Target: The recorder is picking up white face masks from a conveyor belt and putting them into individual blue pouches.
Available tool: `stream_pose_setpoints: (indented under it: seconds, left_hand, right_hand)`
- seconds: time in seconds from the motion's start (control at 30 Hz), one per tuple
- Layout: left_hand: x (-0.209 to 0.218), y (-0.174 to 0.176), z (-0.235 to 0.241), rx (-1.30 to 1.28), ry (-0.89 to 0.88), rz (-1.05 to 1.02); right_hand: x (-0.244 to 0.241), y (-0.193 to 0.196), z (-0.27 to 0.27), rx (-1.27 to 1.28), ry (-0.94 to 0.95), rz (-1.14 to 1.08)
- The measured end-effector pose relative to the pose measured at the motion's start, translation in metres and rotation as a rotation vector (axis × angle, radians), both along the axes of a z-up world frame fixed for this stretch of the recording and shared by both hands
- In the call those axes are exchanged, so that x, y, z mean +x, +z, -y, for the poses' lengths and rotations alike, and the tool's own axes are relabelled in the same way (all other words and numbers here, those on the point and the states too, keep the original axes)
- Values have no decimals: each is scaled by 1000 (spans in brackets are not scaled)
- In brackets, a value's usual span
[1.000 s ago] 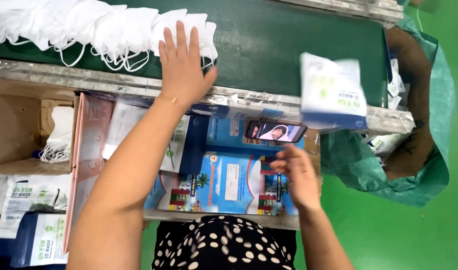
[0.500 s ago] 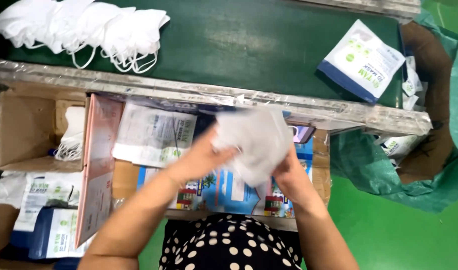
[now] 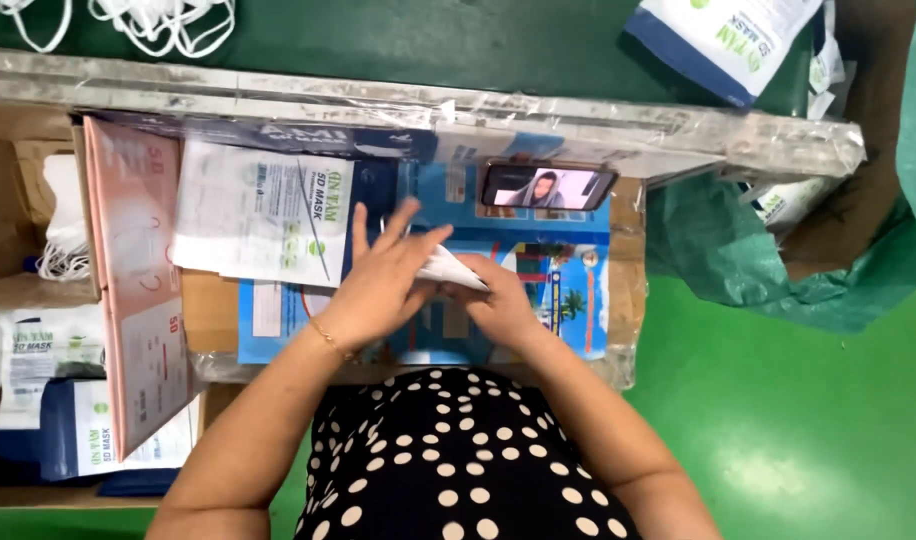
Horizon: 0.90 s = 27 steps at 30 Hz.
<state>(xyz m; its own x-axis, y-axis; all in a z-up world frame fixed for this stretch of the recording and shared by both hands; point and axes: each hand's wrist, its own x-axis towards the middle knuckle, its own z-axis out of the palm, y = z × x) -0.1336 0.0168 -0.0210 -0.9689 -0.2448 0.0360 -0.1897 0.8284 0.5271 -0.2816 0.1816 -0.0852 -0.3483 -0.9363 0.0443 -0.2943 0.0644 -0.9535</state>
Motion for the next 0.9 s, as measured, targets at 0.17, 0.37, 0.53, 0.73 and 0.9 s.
stream_pose_setpoints:
  seconds: [0.17,0.37,0.53,0.73,0.9]
  left_hand:
    - [3,-6,-15,-17,21,-96]
    - [8,-13,-26,75,166,31]
    - [4,-6,-22,-33,217,-43]
    - [11,-4,-12,262,-65,-349]
    - [25,-21,20,12,501,-165]
  right_hand:
    - [-3,3,-5,-42,72,-5]
    - [-6,-5,-9,-80,51,11]
    - [-3,4,7,-101,94,-35]
    - [-24,54,-8,20,170,-233]
    - [-53,88,-46,325,51,186]
